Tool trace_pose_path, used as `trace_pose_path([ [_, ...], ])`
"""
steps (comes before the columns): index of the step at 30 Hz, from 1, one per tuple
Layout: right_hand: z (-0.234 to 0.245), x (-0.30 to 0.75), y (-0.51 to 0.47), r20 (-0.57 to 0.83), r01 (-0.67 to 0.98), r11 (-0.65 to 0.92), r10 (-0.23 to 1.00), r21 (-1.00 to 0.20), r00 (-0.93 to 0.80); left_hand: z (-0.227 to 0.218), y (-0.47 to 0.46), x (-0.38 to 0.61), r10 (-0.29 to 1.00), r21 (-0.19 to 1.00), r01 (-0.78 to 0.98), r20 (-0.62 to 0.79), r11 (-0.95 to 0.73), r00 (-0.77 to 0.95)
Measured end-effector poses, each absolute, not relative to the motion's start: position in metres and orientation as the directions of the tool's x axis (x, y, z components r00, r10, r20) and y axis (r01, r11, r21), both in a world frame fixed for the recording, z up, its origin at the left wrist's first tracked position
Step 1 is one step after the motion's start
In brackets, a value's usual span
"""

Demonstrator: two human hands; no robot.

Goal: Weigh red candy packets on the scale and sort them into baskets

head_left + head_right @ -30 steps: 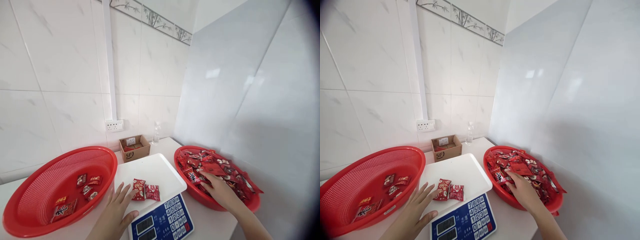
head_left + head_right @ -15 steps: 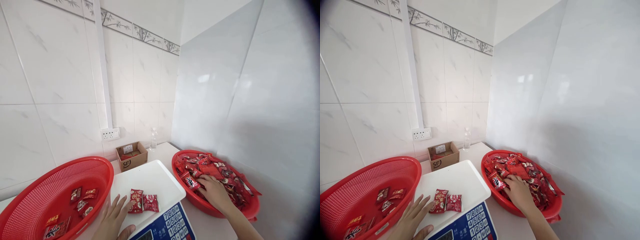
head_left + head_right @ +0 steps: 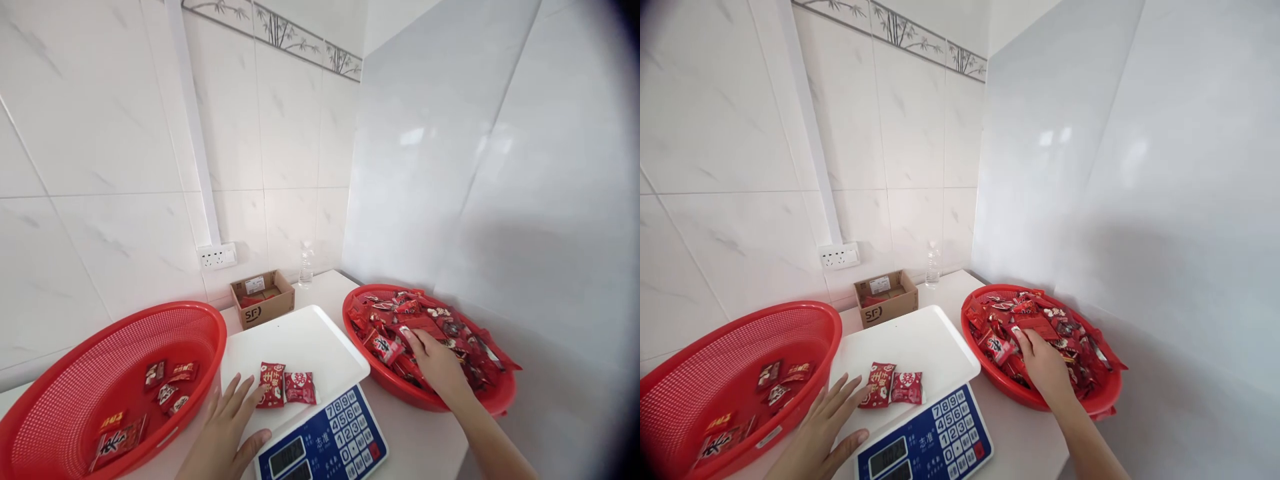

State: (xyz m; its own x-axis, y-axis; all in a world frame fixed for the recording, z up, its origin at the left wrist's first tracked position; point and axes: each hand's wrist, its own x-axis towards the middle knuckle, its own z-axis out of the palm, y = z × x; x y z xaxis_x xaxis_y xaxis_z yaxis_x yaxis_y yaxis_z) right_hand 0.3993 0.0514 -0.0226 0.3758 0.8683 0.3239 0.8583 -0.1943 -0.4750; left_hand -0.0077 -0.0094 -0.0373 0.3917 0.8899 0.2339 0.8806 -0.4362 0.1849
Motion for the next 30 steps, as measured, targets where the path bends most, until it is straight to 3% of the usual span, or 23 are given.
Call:
trace_pose_path([
  [8, -0.031, 0.405, 0.052, 0.326, 0.848, -0.233, 0.849, -0.476, 0.416, -0.022, -0.017, 0.001, 0.925, 0.286, 0.880, 0.148, -0.378, 0.349],
  [15, -0.041, 0.411, 0.055, 0.412, 0.856, -0.223, 0.801, -0.467, 0.434, -0.016, -0.017, 0.003, 0.933, 0.285, 0.889, 0.088, -0.359, 0.348],
  [17, -0.040, 0.410, 0.055, 0.488, 0.895, -0.158, 0.792, -0.417, 0.367, -0.015, -0.018, 0.003, 0.933, 0.286, 0.889, 0.087, -0.359, 0.348],
  [21, -0.033, 0.400, 0.056, 0.671, 0.980, 0.020, 0.731, -0.200, 0.122, -0.015, -0.018, 0.002, 0.934, 0.288, 0.889, 0.077, -0.355, 0.348],
  [25, -0.026, 0.387, 0.065, 0.458, 0.985, 0.065, 0.889, -0.161, 0.016, -0.016, -0.019, 0.001, 0.929, 0.304, 0.878, 0.103, -0.369, 0.355],
  [30, -0.019, 0.377, 0.075, 0.184, 0.991, -0.053, 0.980, -0.126, 0.076, -0.013, -0.022, 0.000, 0.923, 0.318, 0.866, 0.117, -0.386, 0.368],
])
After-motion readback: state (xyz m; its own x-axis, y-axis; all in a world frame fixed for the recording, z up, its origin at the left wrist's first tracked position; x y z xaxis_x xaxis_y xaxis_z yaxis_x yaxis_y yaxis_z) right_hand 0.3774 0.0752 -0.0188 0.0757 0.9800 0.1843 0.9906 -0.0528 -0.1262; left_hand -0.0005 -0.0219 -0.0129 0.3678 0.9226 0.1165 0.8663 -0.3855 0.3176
